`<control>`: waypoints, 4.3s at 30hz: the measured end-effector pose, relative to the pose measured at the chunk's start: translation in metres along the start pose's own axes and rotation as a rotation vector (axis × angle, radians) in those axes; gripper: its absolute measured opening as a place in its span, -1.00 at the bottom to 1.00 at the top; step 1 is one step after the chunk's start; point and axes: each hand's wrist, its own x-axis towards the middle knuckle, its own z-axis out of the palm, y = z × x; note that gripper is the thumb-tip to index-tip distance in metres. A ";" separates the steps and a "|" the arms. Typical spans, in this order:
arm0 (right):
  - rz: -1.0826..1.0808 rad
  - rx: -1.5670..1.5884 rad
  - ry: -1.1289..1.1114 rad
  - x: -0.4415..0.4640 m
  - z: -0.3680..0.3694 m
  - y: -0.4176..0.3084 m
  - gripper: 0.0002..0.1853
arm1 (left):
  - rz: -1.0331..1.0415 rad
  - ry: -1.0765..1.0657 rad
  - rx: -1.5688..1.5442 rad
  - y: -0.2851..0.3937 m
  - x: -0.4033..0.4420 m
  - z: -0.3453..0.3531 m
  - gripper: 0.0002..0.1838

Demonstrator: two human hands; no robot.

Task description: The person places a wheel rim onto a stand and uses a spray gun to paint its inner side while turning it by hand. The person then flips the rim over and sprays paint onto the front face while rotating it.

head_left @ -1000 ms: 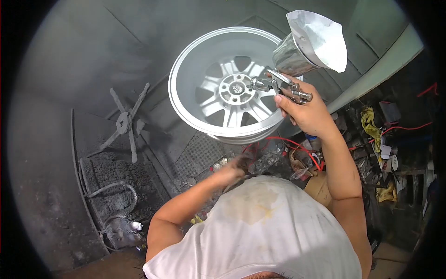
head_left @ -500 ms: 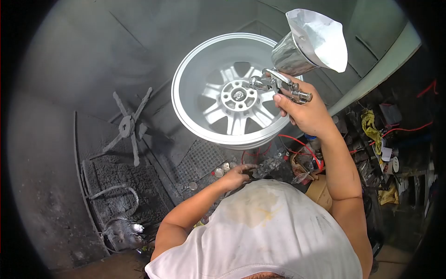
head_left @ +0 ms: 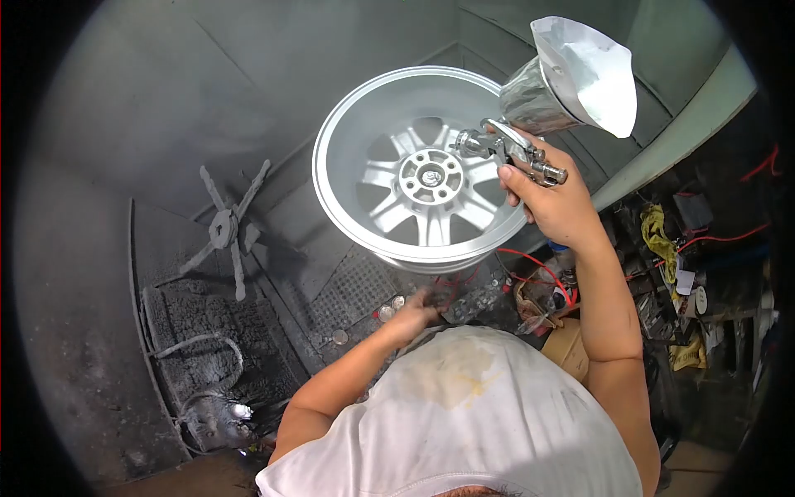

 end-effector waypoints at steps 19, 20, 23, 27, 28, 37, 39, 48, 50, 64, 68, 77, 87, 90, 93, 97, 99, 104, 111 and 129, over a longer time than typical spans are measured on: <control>0.123 0.039 -0.383 -0.014 0.022 -0.055 -0.37 | 0.115 -0.353 0.437 -0.021 0.036 -0.023 -0.30; 0.058 -0.032 -0.286 -0.009 0.022 -0.053 -0.40 | 0.000 -0.337 0.260 -0.028 0.046 -0.031 -0.34; -0.003 -0.178 -0.099 0.006 0.009 -0.063 -0.42 | -0.101 -0.218 0.080 -0.007 0.039 -0.047 -0.42; -0.069 -0.307 0.032 0.008 -0.037 -0.064 -0.45 | -0.037 -0.049 -0.082 0.016 0.019 -0.045 -0.44; -0.062 -0.313 0.049 0.002 -0.048 -0.064 -0.45 | -0.014 0.022 -0.249 0.014 0.019 -0.042 -0.45; 0.400 -0.399 0.098 -0.099 -0.101 -0.074 -0.42 | 0.158 0.128 -0.619 -0.018 0.028 -0.005 -0.58; 0.475 -0.194 -0.067 -0.113 -0.108 -0.077 -0.38 | 0.064 0.114 -0.666 -0.023 0.030 0.005 -0.59; 0.135 0.077 -0.250 -0.133 -0.087 -0.032 -0.43 | -0.012 -0.064 -0.908 -0.028 0.045 0.080 -0.72; 0.011 -0.027 -0.166 -0.128 -0.092 -0.012 -0.45 | 0.022 -0.084 -0.956 -0.032 0.051 0.095 -0.75; 0.266 -0.307 0.056 -0.228 -0.070 0.219 -0.33 | -0.009 -0.208 -0.035 -0.113 -0.035 0.104 -0.47; 0.544 -0.659 -0.347 -0.256 0.012 0.230 -0.41 | 0.059 -0.184 0.055 -0.159 -0.053 0.080 -0.50; 0.149 -0.219 -0.516 -0.243 0.271 0.196 -0.44 | 0.193 0.115 0.330 -0.219 -0.156 -0.043 -0.43; 0.018 0.064 -0.678 -0.229 0.499 0.079 -0.11 | 0.577 1.111 -0.011 -0.226 -0.268 -0.141 -0.50; -0.132 -0.009 -0.853 -0.245 0.510 0.076 -0.15 | 0.565 1.253 -0.071 -0.233 -0.302 -0.195 -0.61; -0.183 -0.172 -1.022 -0.267 0.475 0.112 -0.24 | 0.550 1.350 0.066 -0.245 -0.357 -0.261 -0.66; 0.120 -0.265 -1.064 -0.301 0.402 0.249 -0.33 | 0.359 1.313 -0.112 -0.223 -0.451 -0.322 -0.67; 0.190 -0.415 -1.007 -0.315 0.352 0.269 -0.38 | 0.279 1.309 -0.214 -0.224 -0.485 -0.354 -0.64; 0.300 -0.535 -0.728 -0.346 0.271 0.320 -0.53 | 0.266 1.309 -0.338 -0.236 -0.535 -0.417 -0.65; 0.401 -0.549 -0.601 -0.336 0.273 0.331 -0.63 | 0.252 1.289 -0.317 -0.255 -0.548 -0.462 -0.70; 0.574 -0.455 -0.727 -0.297 0.281 0.336 -0.54 | 0.358 1.324 -0.371 -0.283 -0.546 -0.478 -0.72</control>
